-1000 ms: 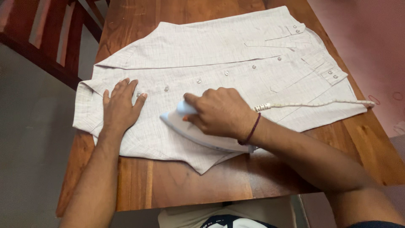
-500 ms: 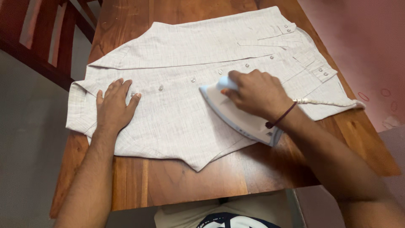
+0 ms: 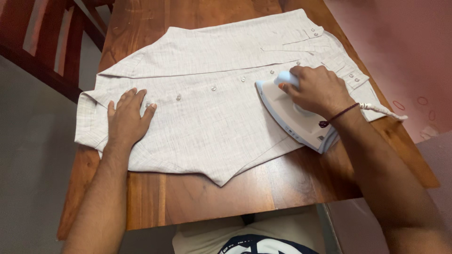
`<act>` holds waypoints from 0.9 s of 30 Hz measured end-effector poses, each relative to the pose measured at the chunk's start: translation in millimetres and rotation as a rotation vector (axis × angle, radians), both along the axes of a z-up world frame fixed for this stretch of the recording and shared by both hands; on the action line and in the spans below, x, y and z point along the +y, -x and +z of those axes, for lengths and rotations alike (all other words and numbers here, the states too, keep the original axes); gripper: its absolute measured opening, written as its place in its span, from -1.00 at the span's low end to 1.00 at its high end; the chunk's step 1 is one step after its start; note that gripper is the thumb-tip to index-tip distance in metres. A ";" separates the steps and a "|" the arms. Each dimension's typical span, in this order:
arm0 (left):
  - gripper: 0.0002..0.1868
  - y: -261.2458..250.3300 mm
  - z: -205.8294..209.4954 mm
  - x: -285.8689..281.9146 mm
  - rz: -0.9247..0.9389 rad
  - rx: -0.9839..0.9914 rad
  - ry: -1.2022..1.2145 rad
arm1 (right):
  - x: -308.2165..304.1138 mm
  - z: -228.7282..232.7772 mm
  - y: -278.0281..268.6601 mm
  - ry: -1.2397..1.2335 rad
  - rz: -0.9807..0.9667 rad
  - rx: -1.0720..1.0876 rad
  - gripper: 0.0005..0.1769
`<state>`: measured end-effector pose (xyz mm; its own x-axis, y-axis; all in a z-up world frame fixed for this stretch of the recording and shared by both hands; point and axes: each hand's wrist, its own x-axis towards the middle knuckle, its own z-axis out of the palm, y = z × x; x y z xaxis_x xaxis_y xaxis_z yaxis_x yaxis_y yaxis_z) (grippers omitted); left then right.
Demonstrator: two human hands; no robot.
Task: The person irons a white shirt laid out on a wooden table. They smooth the fabric with their hands, use a steam iron to press the front and sleeves, and periodically reposition the shirt to access different areas.
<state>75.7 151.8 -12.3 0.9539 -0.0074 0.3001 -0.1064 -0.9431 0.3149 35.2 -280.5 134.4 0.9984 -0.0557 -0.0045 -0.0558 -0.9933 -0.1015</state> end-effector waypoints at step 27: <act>-0.41 -1.5 -1.1 -1.5 -0.008 -0.042 0.004 | -24.6 11.2 73.3 -0.079 0.358 0.057 -0.33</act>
